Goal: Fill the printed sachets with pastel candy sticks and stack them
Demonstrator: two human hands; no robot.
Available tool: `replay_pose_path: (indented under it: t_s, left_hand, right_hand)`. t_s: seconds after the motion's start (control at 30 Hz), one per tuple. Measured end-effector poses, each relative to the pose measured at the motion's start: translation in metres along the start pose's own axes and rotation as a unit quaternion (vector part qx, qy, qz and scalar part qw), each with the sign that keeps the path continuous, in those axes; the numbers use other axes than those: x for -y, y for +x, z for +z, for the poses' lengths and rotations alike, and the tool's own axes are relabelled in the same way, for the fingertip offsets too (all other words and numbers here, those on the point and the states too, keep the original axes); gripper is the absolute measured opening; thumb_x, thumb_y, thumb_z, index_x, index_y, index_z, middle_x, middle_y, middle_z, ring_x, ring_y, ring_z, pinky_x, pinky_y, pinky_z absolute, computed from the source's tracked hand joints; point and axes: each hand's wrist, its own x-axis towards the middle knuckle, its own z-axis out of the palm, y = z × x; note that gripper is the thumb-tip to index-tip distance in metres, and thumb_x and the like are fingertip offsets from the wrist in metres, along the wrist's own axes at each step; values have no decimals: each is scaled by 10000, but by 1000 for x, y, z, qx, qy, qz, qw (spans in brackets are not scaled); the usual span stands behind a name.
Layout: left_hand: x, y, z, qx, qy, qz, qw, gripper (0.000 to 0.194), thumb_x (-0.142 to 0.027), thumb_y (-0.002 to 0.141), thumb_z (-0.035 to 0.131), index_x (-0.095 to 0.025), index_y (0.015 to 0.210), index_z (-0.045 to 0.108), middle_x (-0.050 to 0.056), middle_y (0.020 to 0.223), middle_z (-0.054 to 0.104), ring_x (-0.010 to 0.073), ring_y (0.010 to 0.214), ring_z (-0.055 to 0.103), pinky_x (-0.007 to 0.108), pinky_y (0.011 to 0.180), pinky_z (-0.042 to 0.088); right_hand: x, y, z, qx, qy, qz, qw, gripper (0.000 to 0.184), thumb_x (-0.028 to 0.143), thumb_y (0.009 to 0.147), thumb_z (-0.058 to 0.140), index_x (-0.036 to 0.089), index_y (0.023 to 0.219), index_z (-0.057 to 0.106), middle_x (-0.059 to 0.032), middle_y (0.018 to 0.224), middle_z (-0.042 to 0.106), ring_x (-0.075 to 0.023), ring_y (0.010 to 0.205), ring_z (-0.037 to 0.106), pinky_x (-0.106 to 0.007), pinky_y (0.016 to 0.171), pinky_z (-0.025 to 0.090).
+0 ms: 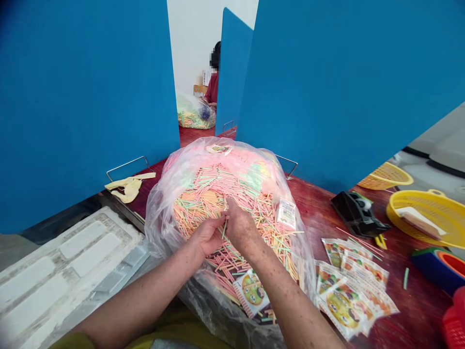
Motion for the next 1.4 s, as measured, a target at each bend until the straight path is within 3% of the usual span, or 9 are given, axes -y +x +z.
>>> replay_pose_path:
  t_s: [0.13,0.23,0.4,0.5,0.63,0.83,1.03,1.3,1.4]
  left_hand:
    - [-12,-4,-3,-27,-49,-36,998,73,-70,738,545,-140,752,559,-12,617,534,87,535,518,250,587,440]
    - [-16,-6,-3,-27,-56,-30,998,86,-62,722,559,-132,772,566,-10,620,536,92,536,523,237,557,422]
    - [-4,-6,8,-13,-76,2,997,95,-39,665,616,-109,717,577,2,653,579,75,581,532,197,592,415]
    - [3,-9,13,-10,-83,-2,997,89,-72,669,634,-109,735,587,7,646,589,82,591,540,195,606,419]
    - [1,-13,13,22,-89,-33,995,114,-197,704,657,-110,743,595,17,651,597,99,600,552,215,638,435]
    - [-10,-9,5,5,-80,-47,996,107,-202,791,556,-113,735,577,53,719,625,127,638,583,239,603,442]
    - [9,-18,13,40,-64,-6,997,224,-318,699,675,-111,711,590,37,696,622,122,659,575,243,691,435]
    - [-10,-19,13,68,-39,45,996,194,-294,709,660,-135,724,551,45,775,622,145,773,585,270,740,430]
    - [-11,-22,16,90,-11,64,994,182,-320,757,598,-153,761,526,43,826,613,147,811,577,274,727,434]
  right_hand:
    - [-24,-10,-5,-65,-22,40,997,408,177,813,356,137,1209,446,-128,983,645,-225,914,598,-364,779,465]
    - [-35,-21,-4,-74,-41,1,996,303,247,835,374,145,1071,534,-132,997,629,-237,972,560,-392,848,427]
    - [-15,-35,15,-101,7,-43,994,231,282,863,385,178,946,573,-69,803,623,-174,762,577,-294,705,469]
    - [-3,-36,36,-90,-12,-95,991,250,175,865,337,175,877,587,-88,886,624,-168,839,577,-287,746,469]
    - [-2,-34,51,-161,-54,-127,977,264,140,862,323,143,894,585,-115,901,624,-197,901,566,-322,783,470]
    - [-7,-44,31,-196,-46,-190,961,193,193,853,413,173,946,581,-97,934,632,-198,909,566,-356,812,473]
    - [-11,-51,39,-165,-19,-128,978,232,171,848,375,178,975,569,-106,1014,627,-199,945,587,-329,762,494]
    - [-13,-53,23,-200,80,-65,974,122,231,834,453,203,795,564,-8,713,607,-128,634,558,-239,599,447]
    - [-15,-64,14,-165,78,-90,979,119,208,821,469,205,729,544,8,641,568,-116,573,523,-225,545,425]
